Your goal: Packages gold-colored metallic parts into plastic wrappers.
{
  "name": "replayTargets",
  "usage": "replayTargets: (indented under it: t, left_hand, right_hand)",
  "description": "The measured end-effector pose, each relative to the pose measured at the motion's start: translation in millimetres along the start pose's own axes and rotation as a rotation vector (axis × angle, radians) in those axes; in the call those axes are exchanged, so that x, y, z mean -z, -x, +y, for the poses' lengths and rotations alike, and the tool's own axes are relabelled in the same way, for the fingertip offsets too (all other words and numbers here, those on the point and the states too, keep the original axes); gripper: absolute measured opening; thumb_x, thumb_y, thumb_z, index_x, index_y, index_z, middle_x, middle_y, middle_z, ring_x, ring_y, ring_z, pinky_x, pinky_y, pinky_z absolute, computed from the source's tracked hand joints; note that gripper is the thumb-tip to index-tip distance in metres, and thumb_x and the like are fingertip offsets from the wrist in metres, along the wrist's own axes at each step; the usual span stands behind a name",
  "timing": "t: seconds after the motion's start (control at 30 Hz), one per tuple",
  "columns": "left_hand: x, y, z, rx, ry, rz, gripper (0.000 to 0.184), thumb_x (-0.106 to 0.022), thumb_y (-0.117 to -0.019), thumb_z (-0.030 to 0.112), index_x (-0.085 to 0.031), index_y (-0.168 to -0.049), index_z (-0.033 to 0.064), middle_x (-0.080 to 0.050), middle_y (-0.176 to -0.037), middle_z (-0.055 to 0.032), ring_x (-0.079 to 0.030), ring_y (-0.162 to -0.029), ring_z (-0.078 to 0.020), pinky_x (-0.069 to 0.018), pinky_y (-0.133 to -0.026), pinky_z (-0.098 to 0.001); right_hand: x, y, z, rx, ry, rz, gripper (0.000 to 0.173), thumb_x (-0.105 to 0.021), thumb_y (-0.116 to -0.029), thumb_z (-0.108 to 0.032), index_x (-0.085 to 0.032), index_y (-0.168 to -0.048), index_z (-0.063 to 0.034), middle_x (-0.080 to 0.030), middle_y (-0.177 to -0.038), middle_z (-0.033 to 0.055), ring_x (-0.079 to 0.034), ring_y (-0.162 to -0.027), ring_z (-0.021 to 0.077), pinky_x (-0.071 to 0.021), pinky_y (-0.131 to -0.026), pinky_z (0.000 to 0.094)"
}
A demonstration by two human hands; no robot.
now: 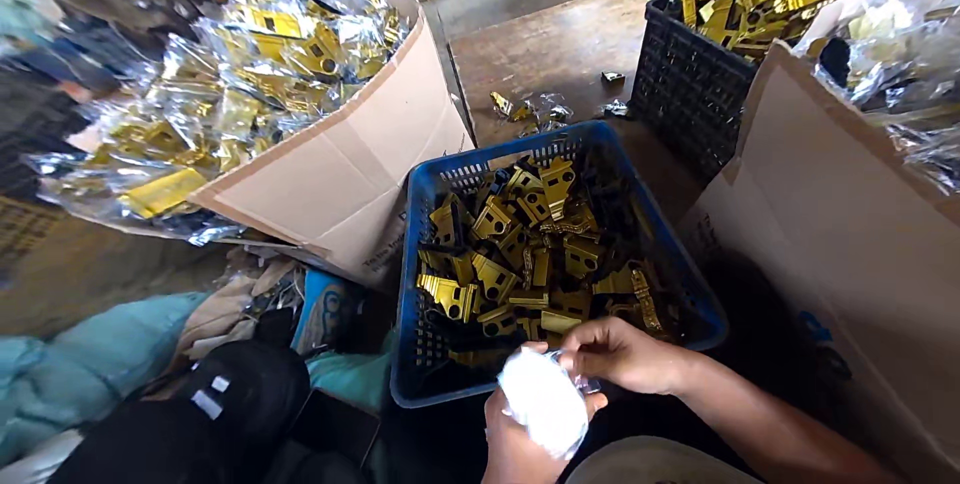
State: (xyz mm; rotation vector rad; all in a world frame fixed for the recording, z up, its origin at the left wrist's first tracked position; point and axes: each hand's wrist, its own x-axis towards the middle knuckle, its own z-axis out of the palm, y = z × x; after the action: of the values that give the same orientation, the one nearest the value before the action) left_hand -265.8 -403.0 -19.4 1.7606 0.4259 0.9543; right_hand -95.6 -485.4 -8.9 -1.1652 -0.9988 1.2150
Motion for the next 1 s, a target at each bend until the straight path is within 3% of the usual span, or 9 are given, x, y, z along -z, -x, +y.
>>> replayTargets:
  t: [0.1,0.2,0.27,0.37,0.5,0.63,0.73,0.83,1.0]
  left_hand:
    - [-3.0,4.1,8.9,0.178,0.177,-0.037,0.041,-0.083,-0.0815,0.011,-0.064,-0.115,-0.0043,-0.073,-0.108,0.0018,-0.067,-0.102,0.0006,-0.0569,-0.093,-0.0211]
    - [3.6,-0.3,11.0,0.259,0.255,-0.021,0.031,-0.074,-0.0836,0.0,-0.064,-0.113,-0.0006,-0.072,-0.098,0.0047,-0.066,-0.078,0.0013,-0.0585,-0.071,-0.0191]
    - [21.1,-4.5,-5.2,0.116,0.028,0.019,0.029,-0.075,-0.0877,0.009,-0.066,-0.115,0.0003,-0.074,-0.103,0.0031,-0.069,-0.09,0.0007,-0.0595,-0.082,-0.0197]
    - [47.6,-9.0,-29.0,0.001,-0.295,0.234,0.041,-0.069,-0.0859,0.009,-0.059,-0.115,-0.0178,-0.071,-0.102,-0.0112,-0.069,-0.091,-0.0024,-0.0571,-0.085,-0.0222]
    - [40.0,4.0,8.1,0.286,0.218,-0.073,0.042,-0.086,-0.0787,0.02,-0.066,-0.115,0.0114,-0.073,-0.096,0.0117,-0.068,-0.087,0.0012,-0.059,-0.081,-0.021]
    - [39.9,18.3,-3.8,0.194,0.135,-0.097,0.036,-0.087,-0.0744,0.017,-0.069,-0.104,0.0108,-0.071,-0.099,0.012,-0.064,-0.095,0.0068,-0.0549,-0.087,-0.0157]
    - [61.3,25.2,-16.7,0.085,-0.154,0.126,0.043,-0.079,-0.0749,0.006,-0.06,-0.109,-0.0126,-0.069,-0.102,-0.0034,-0.063,-0.099,0.0038,-0.0511,-0.093,-0.0159]
    - [73.9,17.2,-12.4,0.118,-0.131,0.263,0.033,-0.07,-0.0771,-0.001,-0.059,-0.108,-0.0034,-0.069,-0.093,0.0067,-0.065,-0.088,0.0024,-0.0563,-0.082,-0.0174]
    - [66.4,1.9,-18.3,0.063,-0.088,0.194,0.026,-0.071,-0.0867,0.006,-0.062,-0.111,-0.0007,-0.072,-0.099,0.0089,-0.068,-0.093,0.001,-0.0583,-0.084,-0.019]
  right_hand:
    - [-6.1,-2.8,4.8,0.055,0.216,0.094,0.023,-0.059,-0.1012,-0.015,-0.064,-0.083,-0.0011,-0.055,-0.067,-0.0082,-0.05,-0.06,-0.0085,-0.0421,-0.059,0.0105]
    - [-8.9,5.5,0.4,-0.019,0.039,-0.01,0.014,-0.059,-0.1001,-0.01,-0.065,-0.088,-0.0067,-0.064,-0.071,-0.011,-0.061,-0.062,-0.0047,-0.054,-0.061,0.0155]
    - [-4.6,9.4,0.4,-0.057,-0.064,-0.104,0.006,-0.062,-0.0977,-0.004,-0.067,-0.098,-0.0051,-0.07,-0.08,-0.0085,-0.068,-0.067,0.0002,-0.0601,-0.066,0.0202]
    - [-10.8,10.0,6.8,-0.072,-0.114,0.058,0.019,-0.076,-0.0864,-0.007,-0.06,-0.078,-0.0152,-0.065,-0.063,-0.0099,-0.059,-0.049,-0.0012,-0.0504,-0.047,0.0166]
    - [-34.3,5.2,10.0,0.089,0.054,0.04,0.032,-0.086,-0.0742,-0.016,-0.057,-0.068,-0.0076,-0.059,-0.063,-0.0055,-0.053,-0.053,-0.004,-0.0441,-0.049,0.0137]
    - [-14.1,-10.3,-8.7,0.093,0.298,-0.213,0.034,-0.086,-0.0761,-0.016,-0.058,-0.066,-0.0007,-0.056,-0.061,-0.0007,-0.049,-0.055,-0.0005,-0.0388,-0.05,0.018]
    - [39.8,-25.5,-21.3,-0.129,0.588,0.14,0.021,-0.077,-0.0903,-0.015,-0.068,-0.096,0.0038,-0.069,-0.084,0.0115,-0.066,-0.074,0.0175,-0.0573,-0.071,0.0355]
    - [95.2,-24.3,-14.6,-0.471,0.939,0.375,0.036,-0.073,-0.0954,-0.012,-0.062,-0.126,0.0043,-0.066,-0.119,0.0273,-0.066,-0.109,0.0426,-0.052,-0.096,0.0596]
    - [94.2,-0.9,-0.6,-0.664,1.273,-0.228,0.055,-0.061,-0.0843,0.019,-0.07,-0.131,-0.0088,-0.032,-0.163,0.0213,-0.024,-0.146,0.0563,-0.0247,-0.112,0.0756]
